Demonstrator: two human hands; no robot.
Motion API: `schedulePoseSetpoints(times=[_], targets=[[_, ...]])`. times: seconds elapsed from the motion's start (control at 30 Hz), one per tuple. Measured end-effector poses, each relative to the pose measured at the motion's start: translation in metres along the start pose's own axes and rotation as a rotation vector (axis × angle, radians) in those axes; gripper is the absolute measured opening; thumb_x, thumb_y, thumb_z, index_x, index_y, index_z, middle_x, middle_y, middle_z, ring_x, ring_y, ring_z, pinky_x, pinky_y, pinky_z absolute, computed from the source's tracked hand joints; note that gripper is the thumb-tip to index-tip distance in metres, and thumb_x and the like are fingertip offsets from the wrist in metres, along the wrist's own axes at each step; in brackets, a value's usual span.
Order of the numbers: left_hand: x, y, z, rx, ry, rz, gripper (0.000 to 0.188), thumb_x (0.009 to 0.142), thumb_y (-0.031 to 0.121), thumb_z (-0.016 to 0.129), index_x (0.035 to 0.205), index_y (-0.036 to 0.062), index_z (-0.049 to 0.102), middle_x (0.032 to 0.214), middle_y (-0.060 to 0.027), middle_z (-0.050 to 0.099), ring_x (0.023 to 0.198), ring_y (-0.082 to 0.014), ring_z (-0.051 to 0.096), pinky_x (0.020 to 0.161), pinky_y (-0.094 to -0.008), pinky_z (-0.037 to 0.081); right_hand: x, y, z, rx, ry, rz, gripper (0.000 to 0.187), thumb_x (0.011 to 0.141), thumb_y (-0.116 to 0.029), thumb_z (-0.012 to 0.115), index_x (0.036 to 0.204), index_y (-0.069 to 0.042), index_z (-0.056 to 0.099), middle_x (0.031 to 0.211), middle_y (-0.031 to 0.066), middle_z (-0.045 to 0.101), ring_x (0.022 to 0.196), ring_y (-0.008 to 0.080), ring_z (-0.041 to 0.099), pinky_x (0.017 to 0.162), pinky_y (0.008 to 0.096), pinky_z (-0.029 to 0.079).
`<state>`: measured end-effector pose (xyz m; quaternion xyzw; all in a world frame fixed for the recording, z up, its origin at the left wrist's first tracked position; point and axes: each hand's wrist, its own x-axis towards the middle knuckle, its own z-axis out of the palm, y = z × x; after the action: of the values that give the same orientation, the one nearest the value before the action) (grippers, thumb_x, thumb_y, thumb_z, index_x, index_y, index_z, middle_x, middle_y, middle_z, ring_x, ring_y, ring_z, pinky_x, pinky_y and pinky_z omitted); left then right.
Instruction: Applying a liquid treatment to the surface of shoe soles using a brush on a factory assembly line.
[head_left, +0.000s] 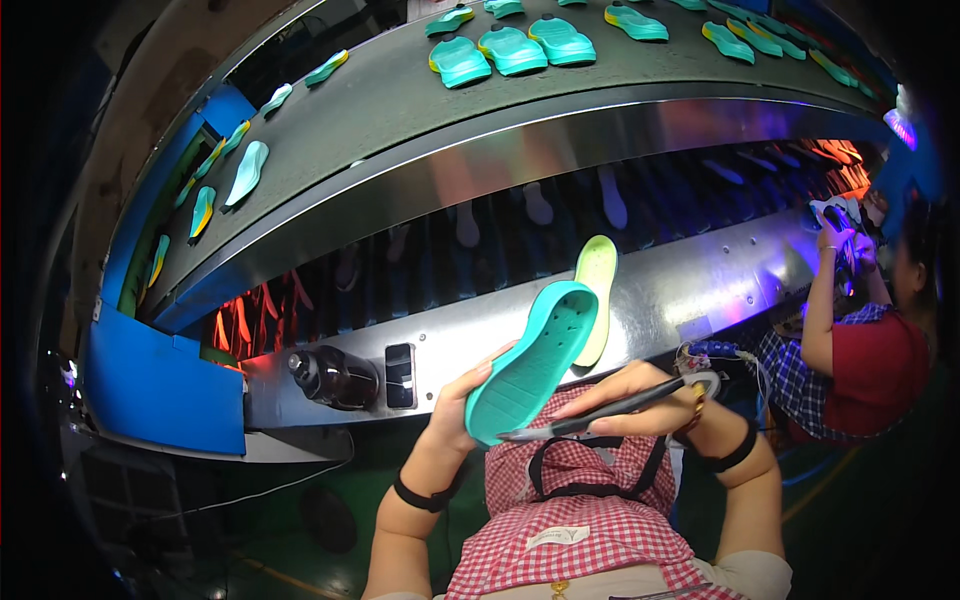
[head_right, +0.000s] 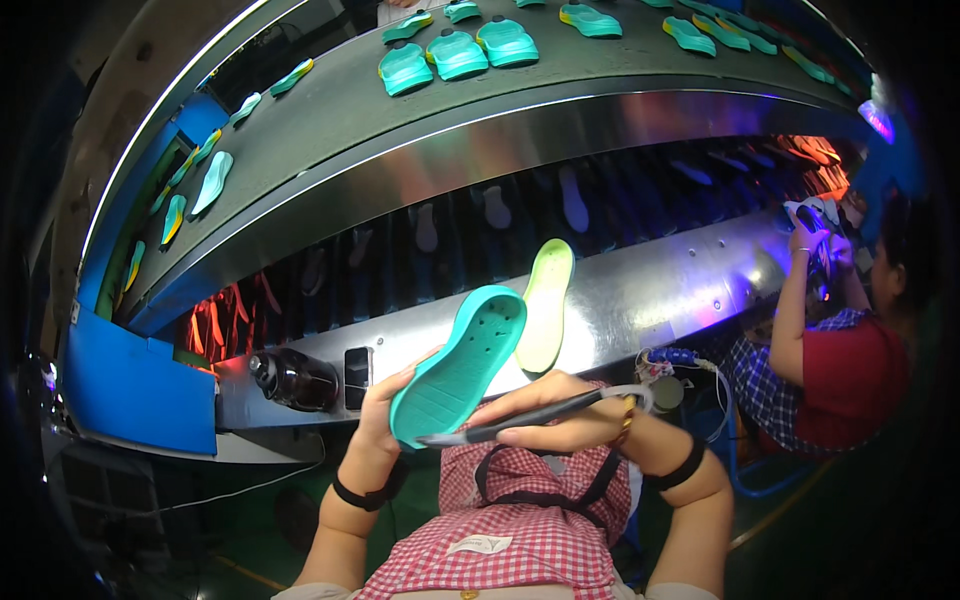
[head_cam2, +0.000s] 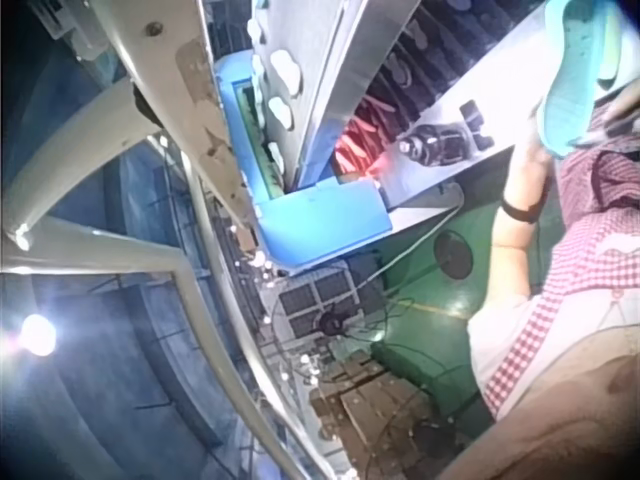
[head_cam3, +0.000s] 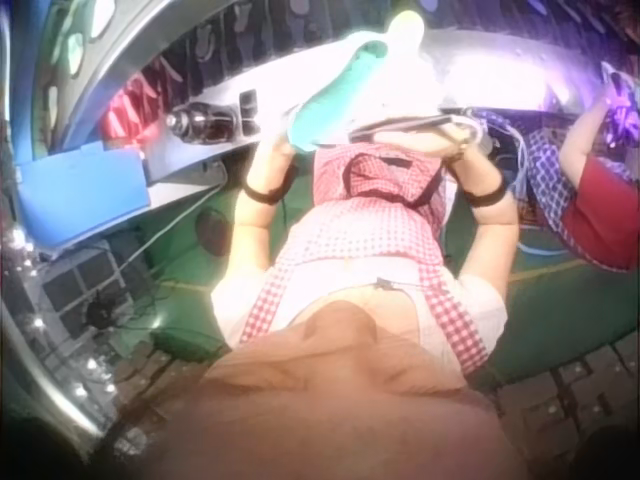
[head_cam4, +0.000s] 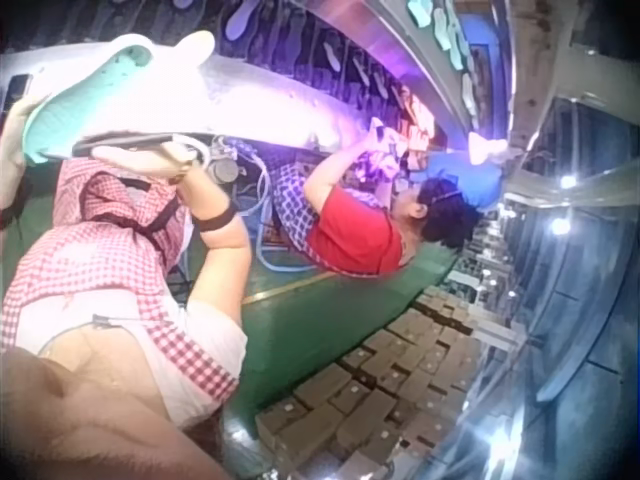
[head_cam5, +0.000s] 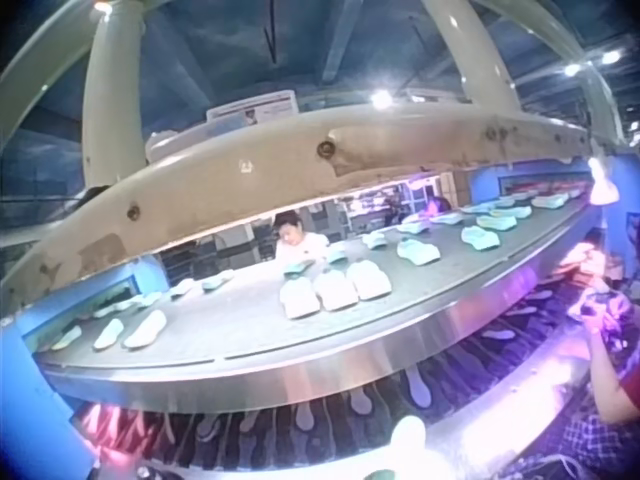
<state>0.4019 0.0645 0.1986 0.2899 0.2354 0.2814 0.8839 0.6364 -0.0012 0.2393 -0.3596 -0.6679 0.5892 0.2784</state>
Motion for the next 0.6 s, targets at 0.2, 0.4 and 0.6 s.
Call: schedulePoseSetpoints(times=[0.2,0.4,0.6], targets=[[0.012,-0.015,-0.007,-0.197,0.007,0.050,0.052,0.085,0.022,0.040,0.129,-0.0039,0.033,0.126,-0.0199,0.043,0.113,-0.0292,0.047,0.097,-0.0399,0.036,0.013,0.034,0.032,0.046,0.384,-0.109,0.019,0.079,-0.002,0.057,0.097,0.002,0.062,0.090,0.0138,0.065,0.068,0.0115,0.062,0.061,0.0215,0.050],[0.017,-0.025,-0.017,-0.325,0.019,0.086,0.049,0.086,0.021,0.039,0.128,-0.0033,0.034,0.122,-0.0197,0.047,0.109,-0.0291,0.050,0.094,-0.0411,0.039,0.016,0.048,0.045,-0.197,0.559,-0.215,0.021,0.074,-0.007,0.061,0.094,-0.003,0.065,0.091,0.0095,0.066,0.077,0.0176,0.061,0.068,0.0290,0.044],[0.018,-0.030,-0.021,-0.269,0.081,0.106,0.051,0.084,0.019,0.042,0.129,-0.0026,0.033,0.121,-0.0187,0.047,0.108,-0.0276,0.051,0.092,-0.0397,0.042,0.019,0.054,0.042,-0.480,0.791,-0.359,0.019,0.070,-0.006,0.064,0.089,-0.006,0.065,0.088,0.0073,0.066,0.073,0.0161,0.063,0.066,0.0270,0.041]])
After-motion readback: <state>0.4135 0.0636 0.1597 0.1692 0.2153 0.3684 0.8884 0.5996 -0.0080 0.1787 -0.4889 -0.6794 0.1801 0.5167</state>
